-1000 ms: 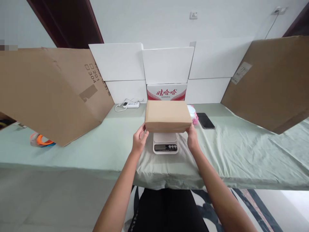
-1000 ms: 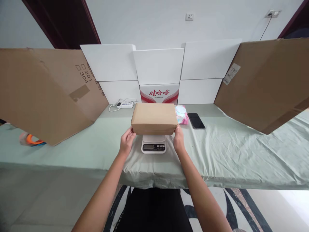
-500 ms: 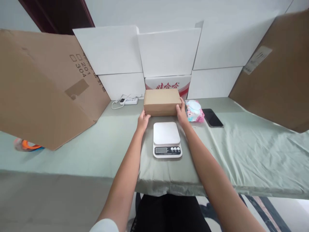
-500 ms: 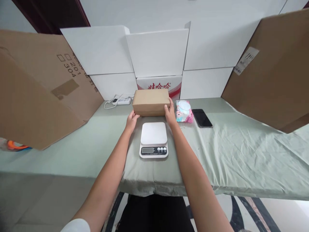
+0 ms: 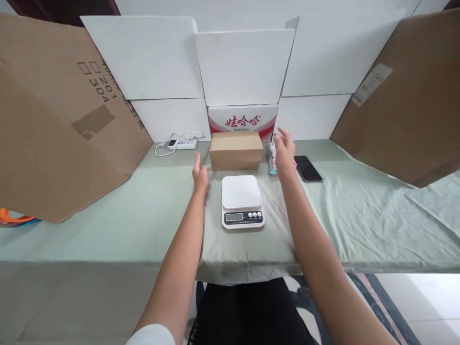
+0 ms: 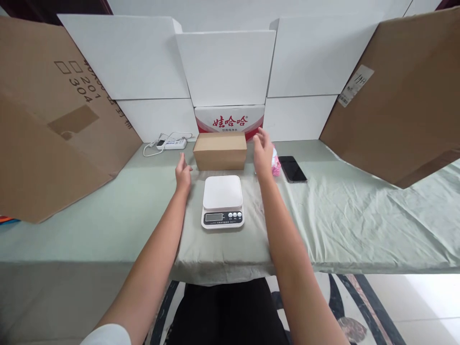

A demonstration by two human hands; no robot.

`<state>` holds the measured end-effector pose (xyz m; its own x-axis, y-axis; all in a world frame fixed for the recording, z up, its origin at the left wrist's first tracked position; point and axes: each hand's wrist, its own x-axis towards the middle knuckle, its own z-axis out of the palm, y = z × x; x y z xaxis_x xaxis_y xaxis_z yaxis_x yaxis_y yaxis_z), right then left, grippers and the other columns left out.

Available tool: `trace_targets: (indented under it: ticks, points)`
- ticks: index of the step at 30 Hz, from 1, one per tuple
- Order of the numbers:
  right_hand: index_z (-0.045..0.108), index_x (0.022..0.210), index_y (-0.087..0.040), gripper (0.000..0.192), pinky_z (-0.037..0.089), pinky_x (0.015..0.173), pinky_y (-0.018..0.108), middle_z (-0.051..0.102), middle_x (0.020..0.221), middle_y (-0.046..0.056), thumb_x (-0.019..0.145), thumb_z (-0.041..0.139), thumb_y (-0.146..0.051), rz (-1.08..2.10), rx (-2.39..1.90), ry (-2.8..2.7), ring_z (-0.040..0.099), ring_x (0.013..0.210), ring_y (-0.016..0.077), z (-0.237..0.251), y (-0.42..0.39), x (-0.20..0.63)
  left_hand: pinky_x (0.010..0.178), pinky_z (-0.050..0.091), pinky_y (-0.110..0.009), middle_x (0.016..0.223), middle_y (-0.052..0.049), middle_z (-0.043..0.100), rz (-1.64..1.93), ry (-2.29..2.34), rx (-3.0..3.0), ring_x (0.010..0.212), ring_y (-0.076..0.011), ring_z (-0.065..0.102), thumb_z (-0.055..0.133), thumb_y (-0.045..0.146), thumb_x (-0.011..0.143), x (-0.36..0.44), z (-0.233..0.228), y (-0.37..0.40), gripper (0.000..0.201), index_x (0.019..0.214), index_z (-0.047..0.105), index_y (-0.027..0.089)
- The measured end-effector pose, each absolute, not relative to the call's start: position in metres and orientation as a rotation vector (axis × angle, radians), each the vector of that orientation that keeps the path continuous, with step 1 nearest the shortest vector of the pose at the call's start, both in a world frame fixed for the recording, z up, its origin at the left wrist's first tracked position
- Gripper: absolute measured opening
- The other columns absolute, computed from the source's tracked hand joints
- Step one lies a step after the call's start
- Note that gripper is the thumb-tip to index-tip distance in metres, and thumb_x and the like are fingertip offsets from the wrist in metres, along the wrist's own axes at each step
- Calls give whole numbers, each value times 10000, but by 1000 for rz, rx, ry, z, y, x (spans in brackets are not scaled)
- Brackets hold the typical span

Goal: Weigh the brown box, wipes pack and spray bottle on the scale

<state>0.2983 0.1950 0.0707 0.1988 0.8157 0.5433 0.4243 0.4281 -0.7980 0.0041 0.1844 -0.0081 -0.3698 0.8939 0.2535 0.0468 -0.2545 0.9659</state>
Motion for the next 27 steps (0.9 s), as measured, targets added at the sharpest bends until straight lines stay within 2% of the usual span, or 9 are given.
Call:
trace_targets:
  ticks: [3,6,9,12,15,20,22,25,27]
  points:
    - [465,1575,-226,712,420,1192,557,544,1517,196,951,548,-558,241,-1597,-1438,530,1421,369,96,189,312,1305,314,-293,1784,-16,259,1791,1313,1134,1667,-177,248,522,132,738,5,-5,181,913,1643,424,198]
    - [363,1658,-251,984,382,1141,690,442,1583,259,803,772,-519,195,-2111,-1501,471,1436,508,99,188,311,1321,295,-323,1773,-45,291,1814,1282,1125,1663,-201,263,527,148,749,9,-5,180,882,1627,452,176]
    - [259,1703,-294,1157,415,1070,719,352,1634,289,729,852,-491,230,-2372,-1511,463,1426,561,90,190,305,1321,300,-328,1769,-62,308,1813,1261,1147,1661,-224,267,541,165,764,11,-6,180,852,1614,478,167]
    - [184,1727,-296,1186,486,1004,682,346,1612,321,742,832,-424,259,-2471,-1472,521,1388,547,85,190,305,1315,309,-312,1767,-40,321,1806,1265,1150,1657,-205,274,537,163,768,10,-6,180,841,1607,492,198]
    - [179,1730,-288,1131,502,1017,655,408,1560,317,781,783,-410,287,-2477,-1484,561,1369,516,87,186,313,1303,342,-340,1768,-8,313,1779,1280,1140,1660,-188,273,539,165,775,10,-6,180,830,1599,500,252]
    - [258,1705,-284,996,507,1050,584,531,1503,268,849,699,-540,347,-2387,-1497,590,1342,460,89,180,330,1314,322,-350,1757,-64,337,1803,1258,1160,1659,-213,282,572,195,769,9,-8,182,794,1562,544,199]
    - [309,1682,-285,952,503,1061,572,583,1474,247,854,681,-571,337,-2350,-1498,587,1341,451,88,180,335,1327,299,-350,1747,-47,371,1818,1257,1169,1652,-209,299,573,194,760,9,-10,183,788,1548,562,213]
    - [393,1638,-277,887,505,1075,569,618,1468,215,838,687,-525,335,-2293,-1483,588,1347,440,86,180,343,1332,300,-356,1735,-3,401,1824,1271,1171,1646,-200,312,554,183,756,10,-10,182,789,1542,570,250]
    - [462,1592,-258,833,528,1062,568,643,1451,197,823,692,-479,361,-2197,-1487,616,1320,426,87,180,352,1323,320,-350,1738,-10,396,1824,1275,1162,1645,-201,315,539,175,758,10,-9,181,793,1549,562,231]
